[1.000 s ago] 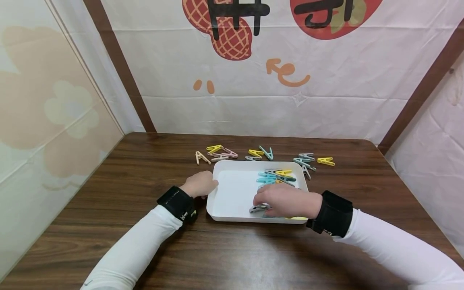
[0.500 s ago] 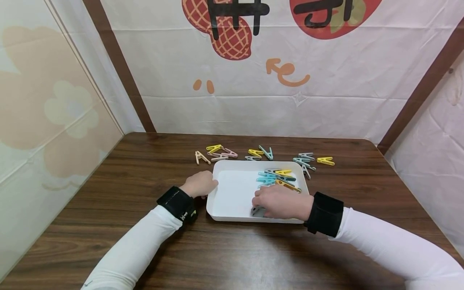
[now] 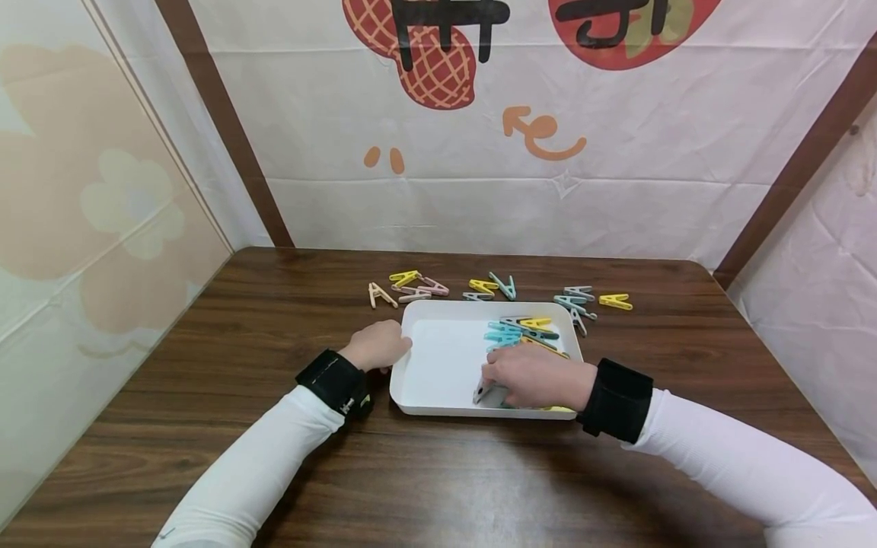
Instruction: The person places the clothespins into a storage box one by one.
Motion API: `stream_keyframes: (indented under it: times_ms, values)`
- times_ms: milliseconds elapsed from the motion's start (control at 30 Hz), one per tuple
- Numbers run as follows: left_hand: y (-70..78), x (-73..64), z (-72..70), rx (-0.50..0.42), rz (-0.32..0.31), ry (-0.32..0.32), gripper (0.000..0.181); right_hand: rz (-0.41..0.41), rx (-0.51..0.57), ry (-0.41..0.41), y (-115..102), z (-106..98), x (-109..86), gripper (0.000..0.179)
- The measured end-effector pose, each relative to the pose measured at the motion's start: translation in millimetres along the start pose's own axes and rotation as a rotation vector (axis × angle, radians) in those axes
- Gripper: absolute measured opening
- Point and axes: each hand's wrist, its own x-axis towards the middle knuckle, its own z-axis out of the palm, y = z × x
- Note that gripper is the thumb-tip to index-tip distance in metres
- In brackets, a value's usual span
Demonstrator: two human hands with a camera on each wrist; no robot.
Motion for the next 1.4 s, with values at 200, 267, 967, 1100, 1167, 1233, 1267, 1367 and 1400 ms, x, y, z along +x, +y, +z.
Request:
stream_keyframes:
  times_ms: [200,267,967,1100,1167,1233,1267,1367,1400]
  values:
    - [-1.4,0.7,-0.6,-0.003,0.003,0.000,0.033,0.030,0.001,0.018,2.5,0.8,-0.2,0.027]
    - [-1.7,1.0,-0.6,-0.004,0.003,0.002,0.033,0.030,-0.009,0.030,3.9,1.3,-0.3,0.025]
    - [-1.4,-0.7,0.2,0.008,0.004,-0.003,0.033,0.308,-0.023,0.379,73.3,-23.1,-39.7,0.017]
    - [-1.8,-0.8,0.3,0.016,0.005,-0.005,0.033,0.481,0.004,0.398,109.0,-19.7,-54.5,0.018]
    - [-1.8,-0.5,0.2,0.021,0.005,-0.003,0.033,0.545,0.029,0.396,124.0,-15.3,-61.3,0.019]
    - [-1.3,0.0,0.2,0.024,0.001,-0.001,0.033,0.599,0.049,0.379,136.6,-9.7,-67.1,0.019]
    - [-1.1,0.3,0.2,0.026,0.001,0.000,0.033,0.622,0.059,0.367,142.3,-6.7,-69.4,0.021]
    - [-0.2,0.2,0.3,0.030,-0.002,-0.001,0.033,0.685,0.103,0.314,156.4,2.0,-74.4,0.031]
    - [0.1,0.1,0.3,0.029,-0.006,-0.003,0.034,0.705,0.120,0.289,160.7,4.9,-75.4,0.036]
